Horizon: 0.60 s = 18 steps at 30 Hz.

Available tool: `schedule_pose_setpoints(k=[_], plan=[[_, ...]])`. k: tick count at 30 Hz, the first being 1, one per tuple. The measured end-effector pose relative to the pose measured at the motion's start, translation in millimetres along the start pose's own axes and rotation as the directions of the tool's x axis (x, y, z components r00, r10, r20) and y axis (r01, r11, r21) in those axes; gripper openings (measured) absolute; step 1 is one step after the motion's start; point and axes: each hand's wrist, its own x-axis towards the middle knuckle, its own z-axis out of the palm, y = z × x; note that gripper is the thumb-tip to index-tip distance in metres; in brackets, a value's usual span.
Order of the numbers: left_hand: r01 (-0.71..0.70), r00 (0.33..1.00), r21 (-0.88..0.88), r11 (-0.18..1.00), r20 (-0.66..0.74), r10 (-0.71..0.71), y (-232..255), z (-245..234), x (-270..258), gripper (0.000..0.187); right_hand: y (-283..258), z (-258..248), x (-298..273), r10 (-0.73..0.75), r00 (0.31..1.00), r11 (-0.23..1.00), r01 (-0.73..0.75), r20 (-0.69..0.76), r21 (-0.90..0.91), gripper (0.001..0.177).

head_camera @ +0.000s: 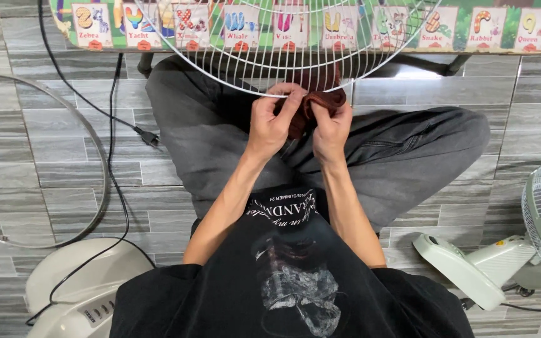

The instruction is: Cleaning a fan grill using a cloth

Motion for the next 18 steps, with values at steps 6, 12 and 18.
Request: schedule_pose_setpoints(k=[6, 12, 18], plan=[[-0.012, 1.000, 0.030, 0.999, 0.000, 0.012, -6.3, -3.6, 1.6, 0.018, -12.1, 17.8, 6.1, 0.079, 0.995, 0.983, -0.068, -0.059, 0.168, 0.005], [0.010, 1.000, 0.011, 1.000, 0.008, -0.010, -1.8, -4.4, -0.3, 0.020, -11.8, 25.6, 20.0, 0.207, 0.977, 0.899, -0.172, -0.044, 0.404, 0.004], [0.012, 1.000, 0.012, 1.000, -0.015, -0.012, -2.7, -2.9, 2.8, 0.019, -63.7, 54.4, 33.7, 0.119, 0.993, 0.902, -0.098, -0.023, 0.420, 0.024]])
